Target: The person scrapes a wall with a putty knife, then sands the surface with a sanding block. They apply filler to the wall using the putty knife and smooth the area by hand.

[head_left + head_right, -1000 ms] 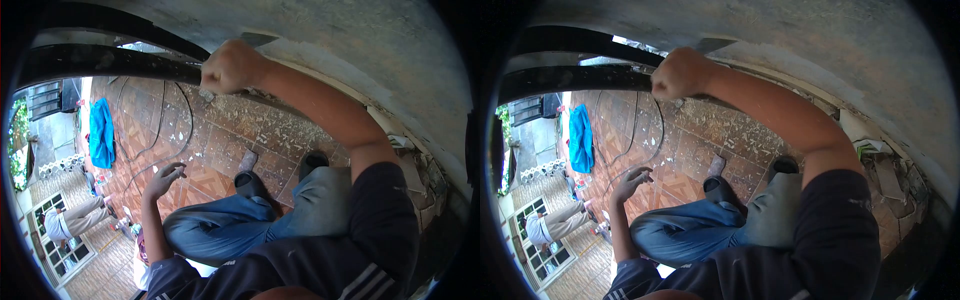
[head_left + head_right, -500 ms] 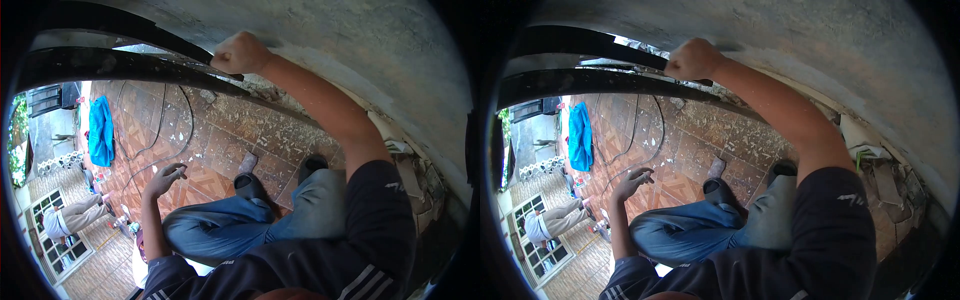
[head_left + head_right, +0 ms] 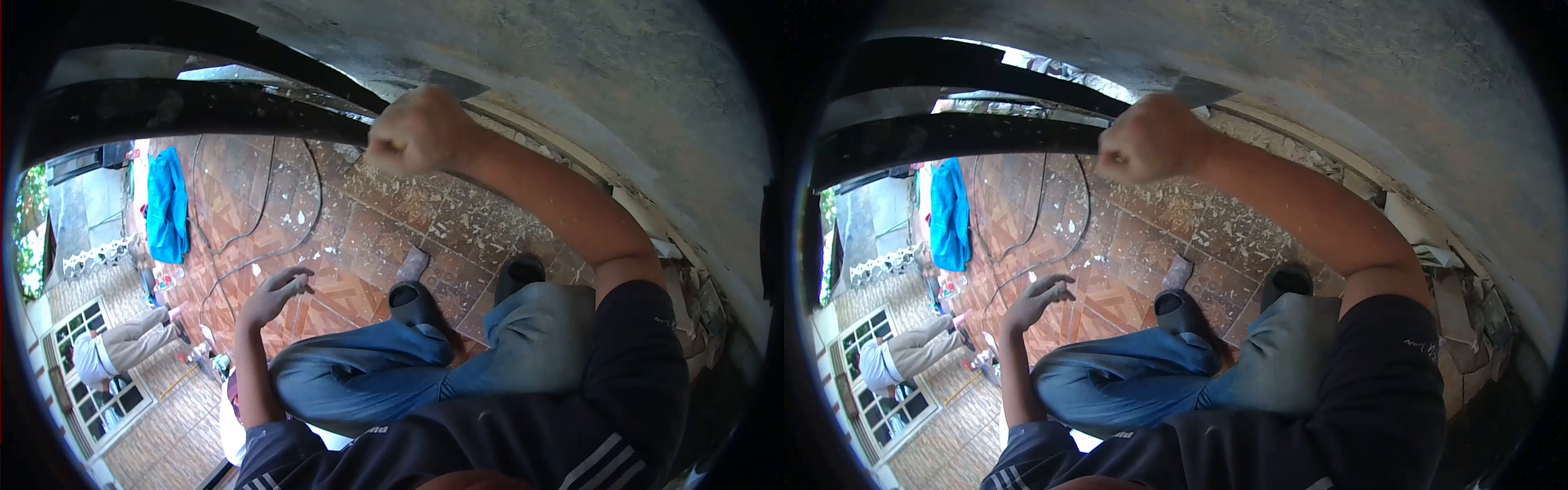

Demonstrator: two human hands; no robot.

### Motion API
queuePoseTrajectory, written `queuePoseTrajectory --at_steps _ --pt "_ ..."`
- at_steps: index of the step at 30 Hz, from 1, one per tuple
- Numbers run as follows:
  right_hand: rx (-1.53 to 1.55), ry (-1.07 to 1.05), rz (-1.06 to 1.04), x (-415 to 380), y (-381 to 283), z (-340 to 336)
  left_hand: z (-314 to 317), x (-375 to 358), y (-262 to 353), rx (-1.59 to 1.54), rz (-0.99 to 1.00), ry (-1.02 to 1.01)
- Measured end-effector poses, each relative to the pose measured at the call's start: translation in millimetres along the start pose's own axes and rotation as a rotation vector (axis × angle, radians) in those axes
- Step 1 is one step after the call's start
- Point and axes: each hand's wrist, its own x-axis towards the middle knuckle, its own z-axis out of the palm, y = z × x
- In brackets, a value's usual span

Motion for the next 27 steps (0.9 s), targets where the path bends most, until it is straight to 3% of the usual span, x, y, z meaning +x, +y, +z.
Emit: queuePoseTrajectory --at_steps 3,4,7,11,14,17,23,27 --pt "-0.055 0.026 -0.105 19 -51 -26 -1 -1 6 0.089 -0.089 -0.006" --pt "-0.071 0.030 -0.122 19 -57 -29 -2 1 5 0.076 -0.029 -0.021" --pt "-0.029 0.089 -0.156 4 -2 -31 3 4 18 0.058 0.092 0.028" --pt "-0.093 0.014 -0.020 -24 14 -20 5 6 12 0.100 0.103 0.005" --pt "-0.006 -0.055 -0.069 -14 -31 -30 3 1 10 0.136 0.080 -0.014" --pt "-0.116 -0.050 -0.141 -4 -39 -42 1 -4 15 0.068 0.078 0.014" --pt "-0.080 0.032 -0.055 -12 -8 -32 5 -2 17 0.093 0.110 0.033" --pt "-0.092 0.017 -0.096 1 -49 -51 6 -10 17 0.124 0.050 0.006"
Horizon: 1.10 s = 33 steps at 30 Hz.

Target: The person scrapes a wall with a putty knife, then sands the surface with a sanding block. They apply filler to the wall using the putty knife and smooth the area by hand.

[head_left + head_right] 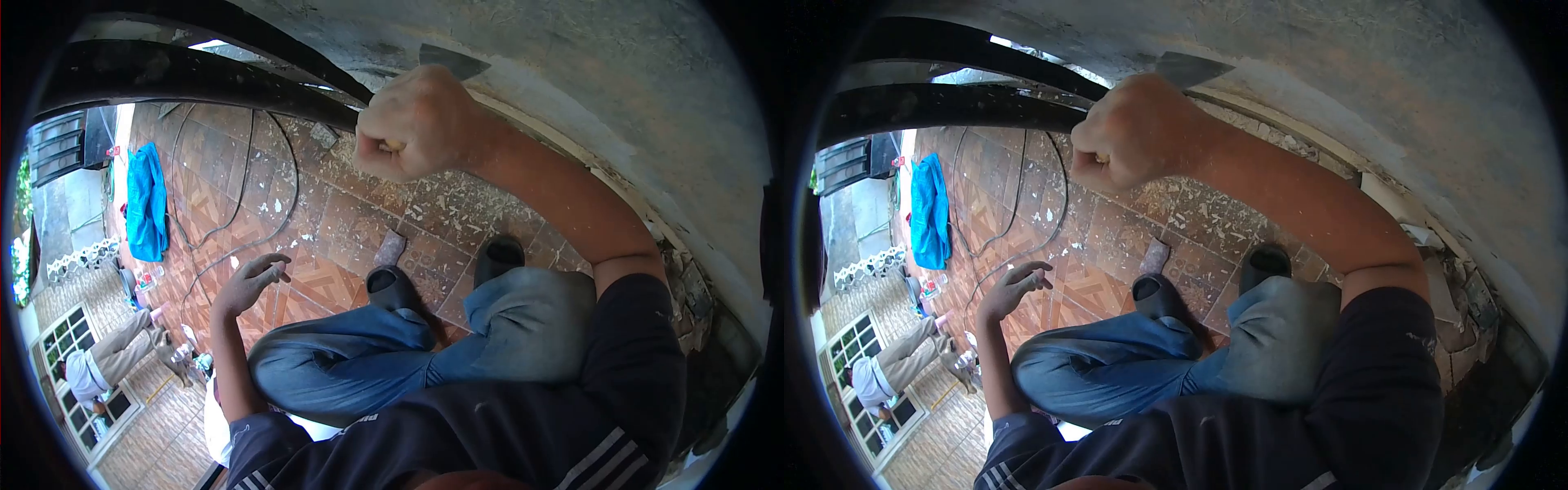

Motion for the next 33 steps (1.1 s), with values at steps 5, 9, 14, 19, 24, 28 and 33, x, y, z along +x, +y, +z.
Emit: queuePoseTrajectory --at_steps 5,9,14,19,24,28,33 --pt "-0.027 -0.012 0.138 -23 45 13 5 0 3 -0.048 0.057 0.082" --pt "0.021 0.020 0.066 -11 11 5 5 -6 3 -0.017 0.024 0.027" --pt "-0.021 0.031 0.103 -23 68 10 2 3 -2 -0.016 -0.015 0.034" --pt "0.024 -0.084 0.135 -42 44 19 5 -1 7 -0.040 0.044 0.052" --pt "-0.009 -0.062 0.036 -7 13 0 1 6 -2 -0.034 -0.041 0.029" --pt "-0.028 -0.057 0.206 -47 82 21 7 5 18 -0.051 0.031 0.059" --pt "0.084 -0.023 0.071 -22 13 7 2 5 7 0.009 -0.027 0.008"
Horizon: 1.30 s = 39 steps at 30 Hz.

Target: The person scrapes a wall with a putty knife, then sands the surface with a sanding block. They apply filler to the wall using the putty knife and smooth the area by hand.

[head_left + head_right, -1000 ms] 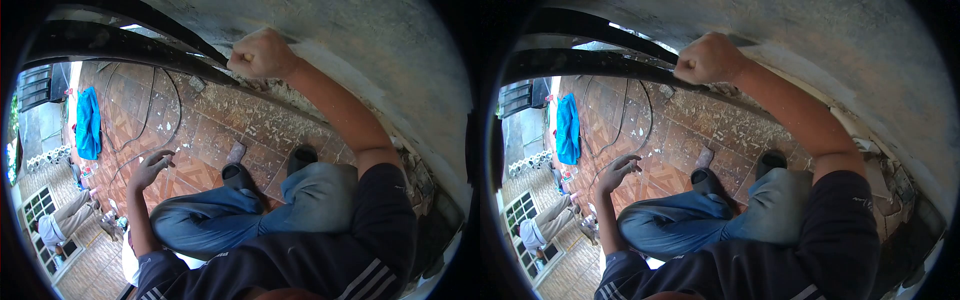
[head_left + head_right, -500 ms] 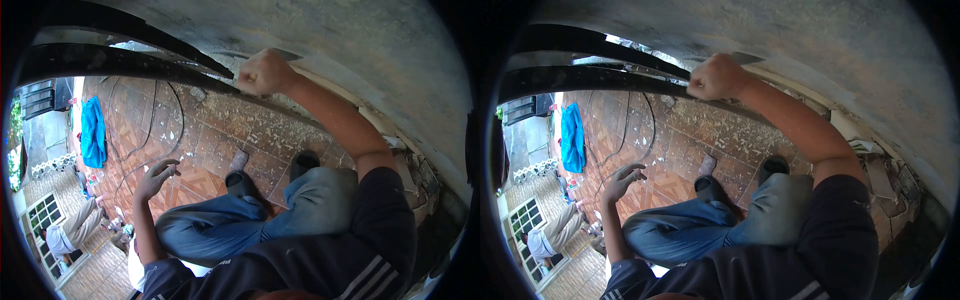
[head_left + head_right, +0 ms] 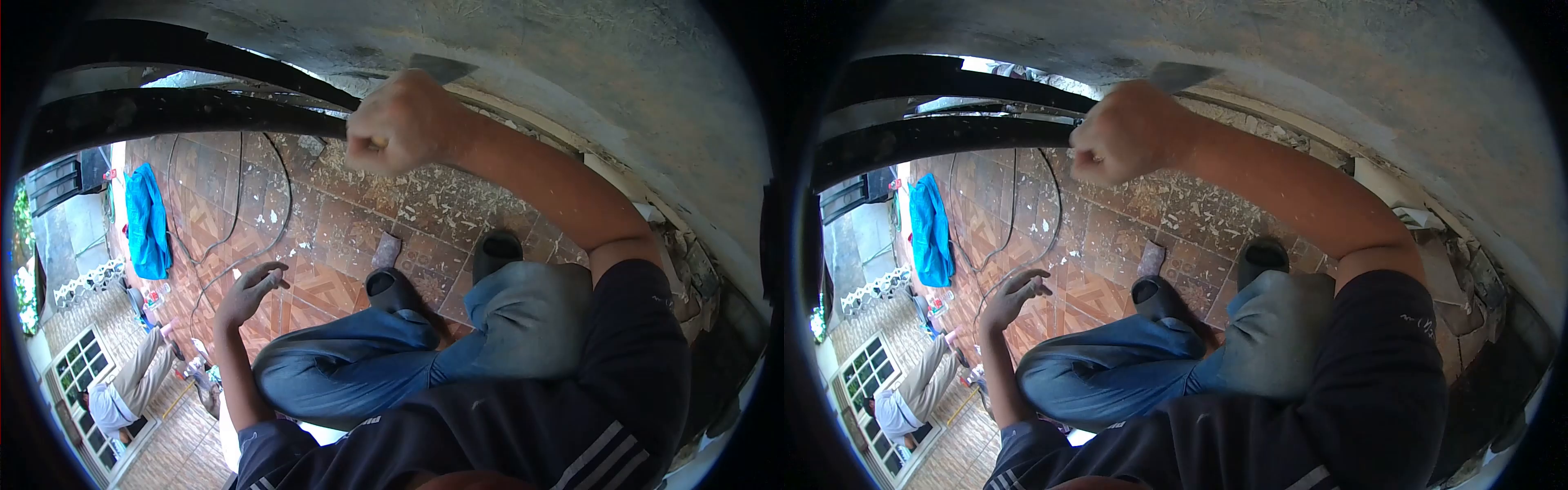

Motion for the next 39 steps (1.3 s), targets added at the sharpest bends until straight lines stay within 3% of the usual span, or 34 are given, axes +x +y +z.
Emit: queuePoseTrajectory --at_steps 3,7,10,13,16,19,22,25,29,30,33,34,37,39 --pt "-0.155 -0.031 -0.021 7 12 -13 -1 0 3 -0.026 0.023 0.028" --pt "-0.100 -0.016 0.006 18 8 -6 2 1 8 -0.020 0.079 0.059" --pt "-0.082 0.046 -0.089 30 -22 -19 4 0 10 0.018 0.051 0.015" --pt "-0.150 0.041 0.092 11 50 -19 5 -7 0 0.030 0.037 0.013" --pt "-0.091 -0.119 0.277 -17 45 -16 1 -4 3 0.006 0.108 0.100" --pt "-0.128 -0.170 0.079 4 -17 -15 6 -20 6 -0.031 0.080 0.086" --pt "-0.171 -0.123 -0.061 17 -23 -25 2 -18 3 -0.032 0.023 0.066" --pt "-0.084 -0.028 0.127 -3 43 -8 5 -15 2 -0.084 0.079 0.080" --pt "-0.055 -0.059 -0.020 9 -27 -16 10 -21 5 -0.031 0.043 0.045" --pt "-0.179 -0.101 -0.055 12 -31 -21 8 -20 2 -0.017 0.020 0.032" --pt "-0.170 -0.038 0.126 -7 38 -19 7 -17 -5 -0.021 0.019 0.045" --pt "-0.149 -0.123 0.258 -13 41 -17 7 -18 -1 -0.035 0.038 0.065" --pt "-0.130 -0.108 -0.010 -5 -15 -14 8 -17 2 -0.063 0.046 0.075" --pt "-0.148 -0.091 0.011 -1 -17 -14 5 -15 6 -0.067 0.060 0.068"
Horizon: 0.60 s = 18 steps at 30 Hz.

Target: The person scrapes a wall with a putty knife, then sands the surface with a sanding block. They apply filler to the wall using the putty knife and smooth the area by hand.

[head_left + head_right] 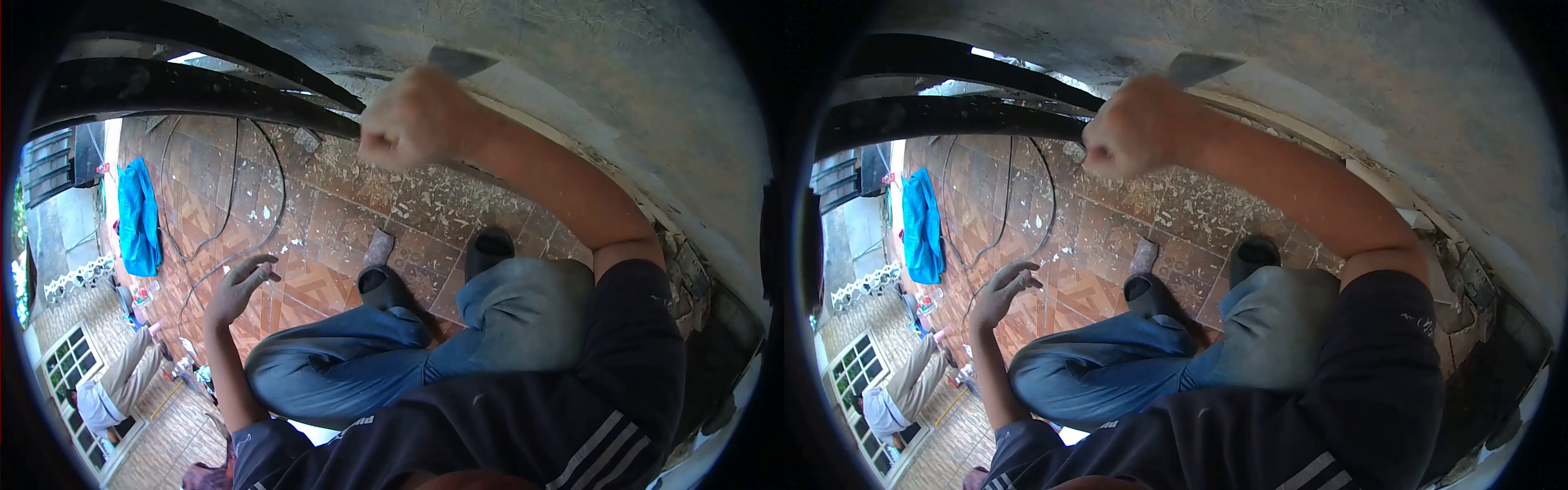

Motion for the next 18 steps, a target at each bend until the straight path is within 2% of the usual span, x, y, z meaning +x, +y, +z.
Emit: queuePoseTrajectory --at_steps 1,5,8,9,12,13,16,17,18 --pt "-0.028 -0.009 0.017 -1 15 6 -2 1 -4 0.058 -0.037 -0.004" --pt "-0.071 -0.066 -0.028 2 21 5 2 1 -2 0.049 0.017 -0.012" --pt "-0.088 0.001 -0.030 4 15 -3 1 -4 -2 0.056 0.034 -0.019" --pt "0.025 0.066 0.019 4 40 1 -1 -5 -4 0.065 0.012 -0.033" --pt "-0.024 -0.187 0.218 -11 40 6 -4 -6 -12 0.078 -0.011 0.015" --pt "-0.029 -0.147 0.028 -16 22 11 -4 -6 -10 0.058 0.011 0.021" --pt "-0.051 -0.027 -0.088 -1 -3 9 -2 -9 -4 0.013 0.039 0.017" --pt "-0.077 -0.083 -0.014 -1 24 9 -2 -9 0 0.059 -0.007 0.022" --pt "-0.057 -0.057 -0.026 2 29 15 -2 -7 -1 0.061 0.007 0.019"
